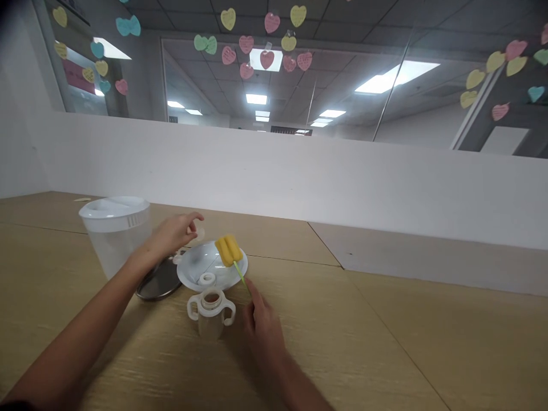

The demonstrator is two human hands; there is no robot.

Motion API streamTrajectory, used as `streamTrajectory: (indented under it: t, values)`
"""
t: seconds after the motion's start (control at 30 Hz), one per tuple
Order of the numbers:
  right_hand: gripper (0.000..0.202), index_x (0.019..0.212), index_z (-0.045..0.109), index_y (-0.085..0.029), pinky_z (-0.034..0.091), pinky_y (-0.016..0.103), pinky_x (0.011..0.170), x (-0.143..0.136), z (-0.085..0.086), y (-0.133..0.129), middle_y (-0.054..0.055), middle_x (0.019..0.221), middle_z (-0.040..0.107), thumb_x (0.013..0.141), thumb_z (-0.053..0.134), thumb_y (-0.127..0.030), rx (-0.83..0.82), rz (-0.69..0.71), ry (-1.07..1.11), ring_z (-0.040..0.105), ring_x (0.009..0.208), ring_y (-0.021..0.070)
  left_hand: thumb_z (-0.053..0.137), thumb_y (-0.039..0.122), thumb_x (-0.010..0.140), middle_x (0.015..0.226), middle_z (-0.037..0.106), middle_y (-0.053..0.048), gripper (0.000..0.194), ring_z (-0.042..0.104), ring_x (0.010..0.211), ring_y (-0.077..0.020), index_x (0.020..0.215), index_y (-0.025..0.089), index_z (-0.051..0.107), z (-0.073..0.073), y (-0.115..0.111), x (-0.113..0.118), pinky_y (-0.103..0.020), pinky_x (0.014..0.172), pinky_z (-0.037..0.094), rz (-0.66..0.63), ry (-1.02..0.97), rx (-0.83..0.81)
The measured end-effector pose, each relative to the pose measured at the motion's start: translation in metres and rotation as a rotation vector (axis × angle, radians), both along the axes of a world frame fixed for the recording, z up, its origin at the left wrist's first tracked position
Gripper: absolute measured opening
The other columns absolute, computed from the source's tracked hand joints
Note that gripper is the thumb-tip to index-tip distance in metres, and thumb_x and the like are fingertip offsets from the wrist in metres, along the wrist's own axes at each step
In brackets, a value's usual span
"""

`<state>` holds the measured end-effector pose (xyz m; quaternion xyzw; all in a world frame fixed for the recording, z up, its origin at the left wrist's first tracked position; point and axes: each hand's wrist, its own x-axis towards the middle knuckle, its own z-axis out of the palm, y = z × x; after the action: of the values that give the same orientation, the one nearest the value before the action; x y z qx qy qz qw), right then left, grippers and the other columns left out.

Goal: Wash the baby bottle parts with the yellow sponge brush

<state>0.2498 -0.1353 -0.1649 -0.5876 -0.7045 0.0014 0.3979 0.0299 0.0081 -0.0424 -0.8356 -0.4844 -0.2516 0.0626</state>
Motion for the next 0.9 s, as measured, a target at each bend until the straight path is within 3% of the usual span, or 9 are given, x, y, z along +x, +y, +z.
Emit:
streamTrajectory:
  t: [0.2,0.4,0.57,0.7,0.8,0.9]
  values:
    - [0.048,0.126,0.046,-0.01,0.045,0.025,0.058,0.0,0.002,0.001,0.006,0.078,0.063,0.081,0.03,-0.016,-0.007,-0.004,-0.01,0.055,0.061,0.0149,0.062,0.012,0.061,0.1,0.064,-0.012,0.032,0.059,0.091,-0.0238,0.093,0.014,0.061,-0.006,0.021,-0.028,-0.028,0.068,0.044,0.269,0.37,-0.346]
    - [0.047,0.125,0.047,-0.009,0.046,0.026,0.059,0.0,0.001,0.003,0.007,0.079,0.064,0.082,0.03,-0.017,-0.007,-0.014,-0.011,0.057,0.063,0.0161,0.07,0.011,0.05,0.077,0.069,-0.013,0.022,0.064,0.076,-0.0245,0.072,0.013,0.066,-0.029,0.038,-0.027,-0.028,0.064,0.047,0.265,0.432,-0.53]
    - [0.047,0.125,0.048,-0.011,0.045,0.025,0.056,0.001,0.0,0.002,0.004,0.067,0.061,0.082,0.029,-0.018,-0.013,-0.041,-0.03,0.055,0.059,0.016,0.067,0.014,0.056,0.09,0.066,-0.021,0.024,0.062,0.089,-0.033,0.08,0.01,0.067,-0.032,0.039,-0.02,-0.039,0.071,0.048,0.253,0.38,-0.467]
    - [0.047,0.125,0.048,-0.011,0.044,0.025,0.054,0.001,-0.001,0.003,0.003,0.063,0.058,0.082,0.03,-0.018,-0.01,-0.056,-0.016,0.053,0.056,0.0158,0.051,0.018,0.075,0.107,0.061,-0.021,0.028,0.057,0.102,-0.0308,0.099,0.011,0.063,-0.037,0.022,0.011,-0.042,0.083,0.044,0.084,0.288,-0.32]
    - [0.046,0.124,0.048,-0.009,0.043,0.025,0.054,0.001,-0.003,0.005,0.002,0.062,0.057,0.083,0.029,-0.019,-0.003,-0.051,-0.001,0.052,0.055,0.0155,0.049,0.024,0.08,0.114,0.059,-0.015,0.033,0.054,0.108,-0.0253,0.111,0.015,0.057,-0.054,0.012,0.043,-0.034,0.091,0.04,-0.123,0.23,-0.261]
    - [0.045,0.124,0.048,-0.011,0.043,0.025,0.054,0.002,-0.005,0.007,0.001,0.062,0.057,0.083,0.03,-0.019,-0.008,-0.046,0.02,0.051,0.054,0.0149,0.055,0.022,0.076,0.11,0.061,-0.016,0.033,0.056,0.104,-0.0269,0.108,0.013,0.058,-0.072,0.013,0.059,-0.032,0.087,0.042,-0.228,0.194,-0.259]
